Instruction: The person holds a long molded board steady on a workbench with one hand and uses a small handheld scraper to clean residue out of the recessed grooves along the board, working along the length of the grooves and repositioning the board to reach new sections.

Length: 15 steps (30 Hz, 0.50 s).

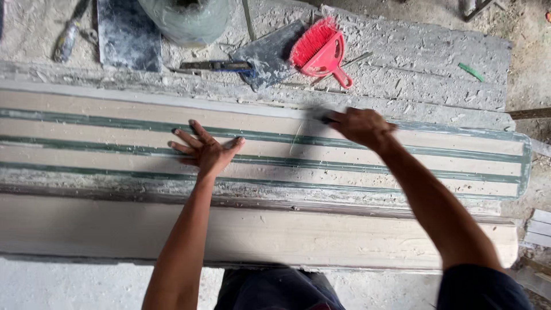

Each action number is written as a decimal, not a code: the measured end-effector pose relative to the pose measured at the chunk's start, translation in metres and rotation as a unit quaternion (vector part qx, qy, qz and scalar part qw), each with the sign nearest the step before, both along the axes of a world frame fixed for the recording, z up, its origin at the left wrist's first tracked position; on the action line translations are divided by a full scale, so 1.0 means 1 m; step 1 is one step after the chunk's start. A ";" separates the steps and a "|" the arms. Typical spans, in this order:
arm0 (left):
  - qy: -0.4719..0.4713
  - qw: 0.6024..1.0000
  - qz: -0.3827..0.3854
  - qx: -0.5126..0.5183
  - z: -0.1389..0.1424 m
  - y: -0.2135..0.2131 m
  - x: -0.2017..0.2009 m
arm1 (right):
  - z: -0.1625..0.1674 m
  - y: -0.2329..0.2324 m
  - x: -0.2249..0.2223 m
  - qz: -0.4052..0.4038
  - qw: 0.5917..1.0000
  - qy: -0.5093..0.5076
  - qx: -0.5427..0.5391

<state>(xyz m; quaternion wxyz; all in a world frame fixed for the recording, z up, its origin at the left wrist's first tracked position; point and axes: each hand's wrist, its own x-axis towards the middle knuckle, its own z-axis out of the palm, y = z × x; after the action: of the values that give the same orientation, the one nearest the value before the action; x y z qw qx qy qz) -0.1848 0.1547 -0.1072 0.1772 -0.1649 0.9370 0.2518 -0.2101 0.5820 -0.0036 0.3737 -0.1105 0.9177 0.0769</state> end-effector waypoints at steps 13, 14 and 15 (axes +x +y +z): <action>-0.006 0.993 -0.066 -0.099 -0.026 -0.002 -0.002 | 0.005 0.026 0.001 0.082 0.988 0.109 -0.076; -0.007 0.995 -0.060 -0.074 -0.026 -0.003 -0.004 | -0.011 0.002 -0.008 0.152 0.960 0.193 -0.138; -0.022 0.998 -0.051 -0.040 -0.026 -0.004 -0.006 | -0.022 -0.017 -0.020 0.144 0.959 0.203 -0.136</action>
<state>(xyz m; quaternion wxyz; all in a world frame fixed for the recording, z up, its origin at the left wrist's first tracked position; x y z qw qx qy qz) -0.1906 0.1503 -0.1327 0.2038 -0.1291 0.9495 0.2008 -0.2306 0.5646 -0.0256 0.1463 -0.2738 0.9503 0.0249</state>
